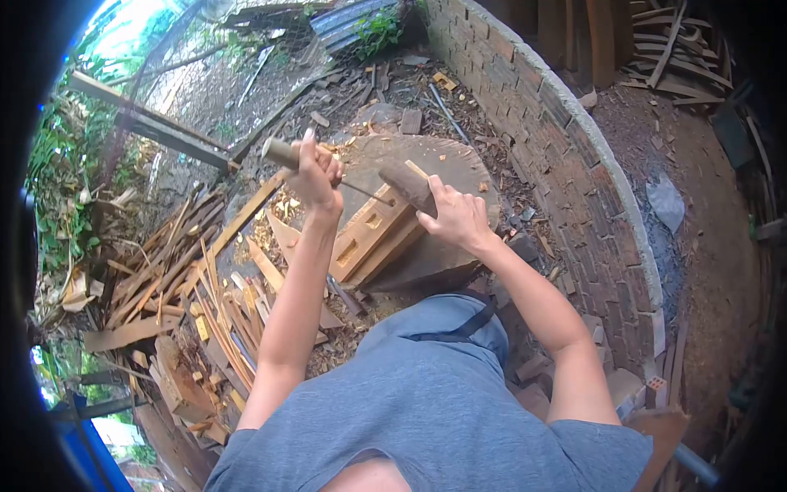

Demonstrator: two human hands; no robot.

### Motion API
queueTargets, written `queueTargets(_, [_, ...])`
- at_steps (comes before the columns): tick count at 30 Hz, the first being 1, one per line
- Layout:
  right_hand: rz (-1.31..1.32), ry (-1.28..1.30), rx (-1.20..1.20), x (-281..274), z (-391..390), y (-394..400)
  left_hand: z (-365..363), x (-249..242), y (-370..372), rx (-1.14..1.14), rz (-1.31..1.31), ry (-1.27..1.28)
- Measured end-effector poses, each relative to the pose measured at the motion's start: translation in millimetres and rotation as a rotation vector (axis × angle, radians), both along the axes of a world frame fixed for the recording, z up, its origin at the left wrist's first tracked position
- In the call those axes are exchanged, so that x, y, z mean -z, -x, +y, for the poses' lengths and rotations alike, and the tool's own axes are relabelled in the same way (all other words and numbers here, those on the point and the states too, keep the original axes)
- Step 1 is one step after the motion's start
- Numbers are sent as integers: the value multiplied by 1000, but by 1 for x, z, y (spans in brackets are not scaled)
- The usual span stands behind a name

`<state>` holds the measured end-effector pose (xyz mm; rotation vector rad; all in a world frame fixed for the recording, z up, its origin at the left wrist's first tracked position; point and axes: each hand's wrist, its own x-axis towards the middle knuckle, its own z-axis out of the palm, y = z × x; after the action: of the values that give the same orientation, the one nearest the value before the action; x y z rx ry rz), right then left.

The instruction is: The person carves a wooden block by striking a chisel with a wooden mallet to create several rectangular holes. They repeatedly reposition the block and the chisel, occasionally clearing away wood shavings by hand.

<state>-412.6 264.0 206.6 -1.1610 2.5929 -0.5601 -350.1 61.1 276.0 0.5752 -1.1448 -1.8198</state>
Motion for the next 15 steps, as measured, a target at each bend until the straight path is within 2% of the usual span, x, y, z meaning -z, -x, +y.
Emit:
queueTargets(5, [74, 65, 46, 0, -6, -1, 21, -15, 18, 72, 15, 91])
queueTargets(15, [76, 155, 109, 12, -5, -6, 29, -3, 26, 166, -35, 199])
